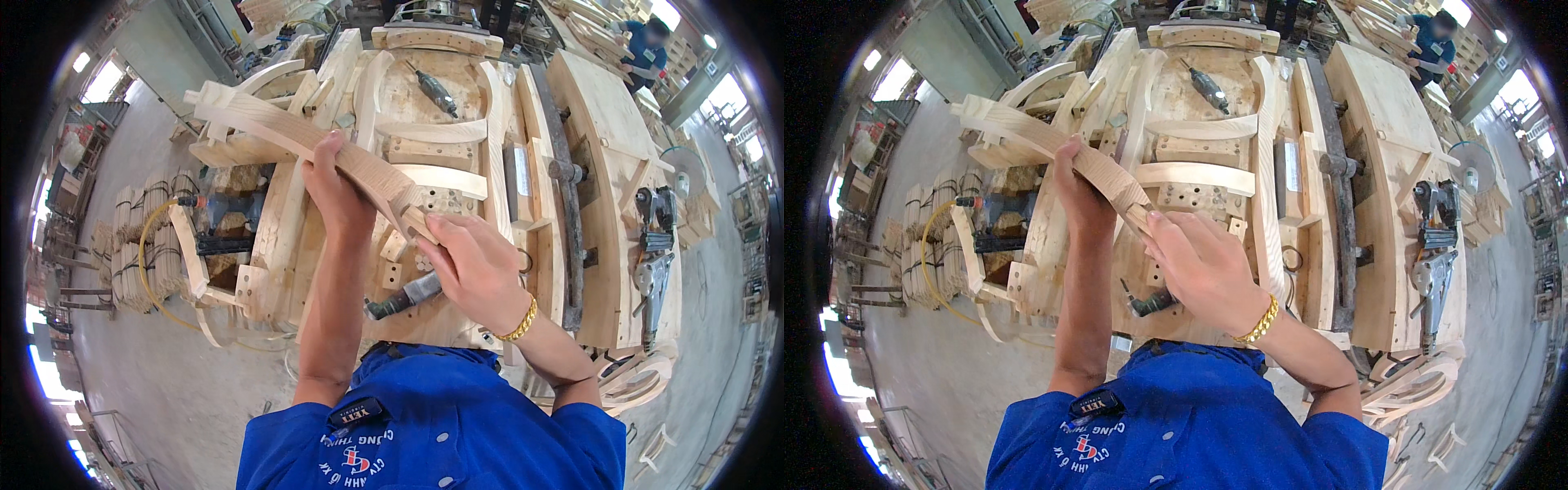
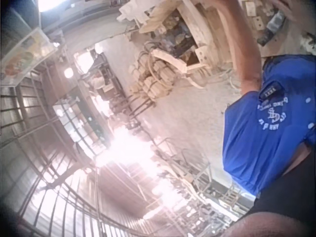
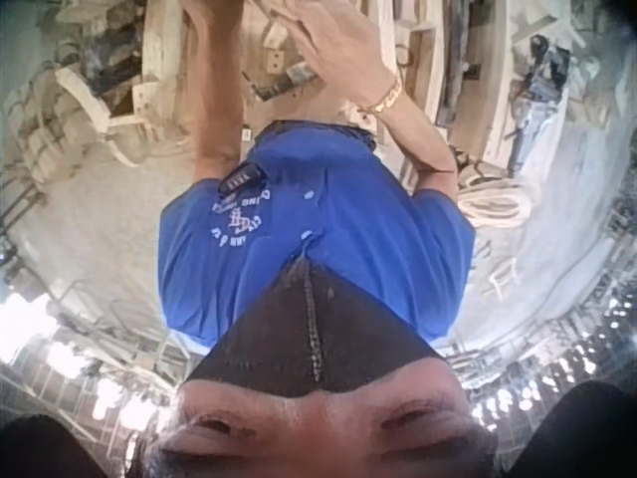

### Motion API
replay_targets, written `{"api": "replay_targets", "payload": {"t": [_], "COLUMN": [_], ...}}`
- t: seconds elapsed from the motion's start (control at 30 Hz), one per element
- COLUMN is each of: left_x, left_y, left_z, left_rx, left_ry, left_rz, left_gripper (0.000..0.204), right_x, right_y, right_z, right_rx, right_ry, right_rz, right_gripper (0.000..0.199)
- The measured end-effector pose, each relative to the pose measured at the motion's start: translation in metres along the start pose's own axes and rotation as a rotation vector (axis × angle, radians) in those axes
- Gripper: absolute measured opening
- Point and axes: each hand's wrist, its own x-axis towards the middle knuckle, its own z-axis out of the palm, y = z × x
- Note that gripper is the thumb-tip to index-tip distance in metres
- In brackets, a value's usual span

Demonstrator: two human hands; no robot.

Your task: The person assembles wooden chair frames in a workshop. They apply glue to the ends of curved wooden pieces, fit them into a jig, and secure them using a hammer and a pneumatic nail gun. The person also uses a brush to apply adhesive to specific joints before assembly.

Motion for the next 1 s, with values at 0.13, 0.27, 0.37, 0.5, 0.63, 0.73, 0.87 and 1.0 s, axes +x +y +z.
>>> {"api": "replay_targets", "payload": {"t": [0.13, 0.27, 0.37, 0.5, 0.63, 0.73, 0.87, 1.0], "left_x": [-0.004, -0.02, -0.026, -0.032, -0.037, -0.023, 0.003, 0.024], "left_y": [0.001, 0.003, 0.004, -0.01, -0.021, -0.021, -0.002, 0.014], "left_z": [-0.011, -0.004, -0.004, -0.008, -0.004, -0.016, -0.029, -0.033], "left_rx": [-0.017, 0.026, 0.083, 0.181, 0.187, 0.354, 0.318, 0.106], "left_ry": [0.006, 0.096, 0.04, 0.042, 0.019, -0.042, 0.007, -0.033], "left_rz": [0.141, 0.359, 0.469, 0.503, 0.513, 0.502, 0.365, 0.226], "left_gripper": [0.033, 0.048, 0.057, 0.059, 0.05, 0.054, 0.058, 0.048], "right_x": [-0.008, -0.012, -0.02, -0.042, -0.048, -0.035, -0.069, -0.142], "right_y": [0.002, 0.004, 0.007, 0.023, 0.033, 0.064, 0.198, 0.261], "right_z": [0.004, 0.006, 0.008, 0.022, 0.014, -0.011, -0.078, -0.095], "right_rx": [-0.068, 0.091, 0.269, 0.62, 0.928, 0.819, -0.474, -0.712], "right_ry": [-0.152, -0.187, -0.209, -0.083, -0.158, -0.425, -0.152, -0.442], "right_rz": [0.059, 0.251, 0.516, 0.758, 0.963, 0.853, 0.842, 1.06], "right_gripper": [0.022, 0.018, 0.016, 0.017, 0.022, 0.03, 0.042, 0.056]}}
